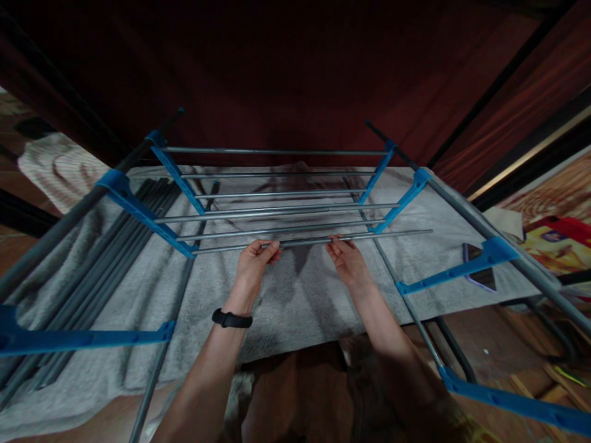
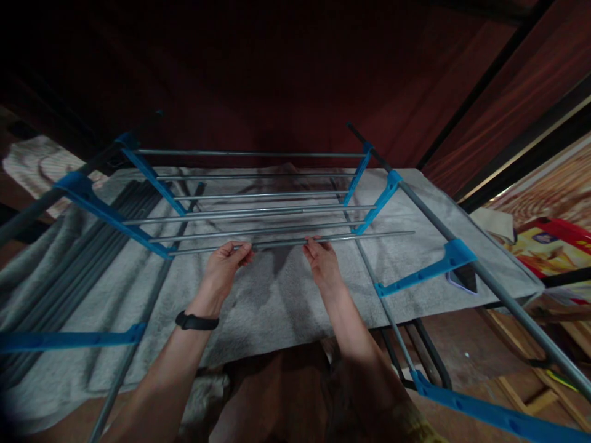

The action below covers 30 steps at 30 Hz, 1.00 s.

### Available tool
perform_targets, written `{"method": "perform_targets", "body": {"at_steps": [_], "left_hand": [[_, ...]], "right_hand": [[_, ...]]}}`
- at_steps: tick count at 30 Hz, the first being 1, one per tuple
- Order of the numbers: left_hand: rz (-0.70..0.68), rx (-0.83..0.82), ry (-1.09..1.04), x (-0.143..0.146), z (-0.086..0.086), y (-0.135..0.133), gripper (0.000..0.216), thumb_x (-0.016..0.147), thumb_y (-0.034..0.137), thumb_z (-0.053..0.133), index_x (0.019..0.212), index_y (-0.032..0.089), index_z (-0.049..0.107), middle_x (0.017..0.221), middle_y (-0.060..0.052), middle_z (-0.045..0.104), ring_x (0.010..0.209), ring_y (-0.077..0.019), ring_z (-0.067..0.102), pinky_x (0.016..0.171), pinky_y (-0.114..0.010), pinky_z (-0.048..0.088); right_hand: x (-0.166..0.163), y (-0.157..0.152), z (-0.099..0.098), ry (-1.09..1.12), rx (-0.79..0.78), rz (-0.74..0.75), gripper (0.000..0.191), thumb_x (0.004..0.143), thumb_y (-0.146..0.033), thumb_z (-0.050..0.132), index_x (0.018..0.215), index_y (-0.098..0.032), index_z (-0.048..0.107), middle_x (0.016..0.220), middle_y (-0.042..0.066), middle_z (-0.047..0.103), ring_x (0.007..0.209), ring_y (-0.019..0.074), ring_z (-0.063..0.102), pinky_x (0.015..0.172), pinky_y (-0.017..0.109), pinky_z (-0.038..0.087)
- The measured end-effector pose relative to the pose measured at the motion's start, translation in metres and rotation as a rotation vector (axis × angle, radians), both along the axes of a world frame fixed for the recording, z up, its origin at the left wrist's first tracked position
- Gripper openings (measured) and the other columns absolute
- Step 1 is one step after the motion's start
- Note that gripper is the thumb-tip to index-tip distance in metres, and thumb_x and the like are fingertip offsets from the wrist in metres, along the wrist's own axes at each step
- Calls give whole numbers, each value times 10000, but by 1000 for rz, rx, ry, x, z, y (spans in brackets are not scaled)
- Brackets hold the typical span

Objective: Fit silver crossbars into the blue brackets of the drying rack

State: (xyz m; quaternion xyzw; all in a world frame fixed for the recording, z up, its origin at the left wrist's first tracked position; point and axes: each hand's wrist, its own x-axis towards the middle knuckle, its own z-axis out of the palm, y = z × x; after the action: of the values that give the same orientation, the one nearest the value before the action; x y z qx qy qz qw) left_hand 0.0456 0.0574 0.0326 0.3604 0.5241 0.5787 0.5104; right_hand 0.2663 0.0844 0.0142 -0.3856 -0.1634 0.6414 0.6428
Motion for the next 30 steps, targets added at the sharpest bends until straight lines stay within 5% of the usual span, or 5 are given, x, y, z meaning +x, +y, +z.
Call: {"method": "perform_targets", "body": {"at_steps": [9, 18, 30], "left_hand": [[-40, -28, -166, 14, -4, -4, 273, 634, 361, 826, 756, 157, 693, 681, -26, 676, 569, -98, 568, 555, -231, 416], [-30, 82, -117, 32, 0, -9, 309, 693, 370, 784, 918, 162, 745, 732, -56, 710, 650, -138, 623, 626, -269, 474], [217, 256, 13, 6, 18, -12, 235, 702, 364, 773, 843, 186, 713, 740, -23, 692, 676, -146, 628, 696, -297, 507]], "right_hand": [[-15, -7, 3, -22, 36, 1, 168, 703, -140, 766, 761, -227, 634, 782, -64, 722, 772, 85, 689, 821, 243, 571], [-38, -20, 4, 15, 12, 25, 149, 714, -169, 775, 751, -213, 638, 735, -46, 707, 711, 100, 685, 751, 241, 579], [42, 5, 7, 30, -126, -197, 157, 854, -89, 573, 752, -199, 620, 708, -17, 713, 665, 84, 682, 714, 196, 586]]}}
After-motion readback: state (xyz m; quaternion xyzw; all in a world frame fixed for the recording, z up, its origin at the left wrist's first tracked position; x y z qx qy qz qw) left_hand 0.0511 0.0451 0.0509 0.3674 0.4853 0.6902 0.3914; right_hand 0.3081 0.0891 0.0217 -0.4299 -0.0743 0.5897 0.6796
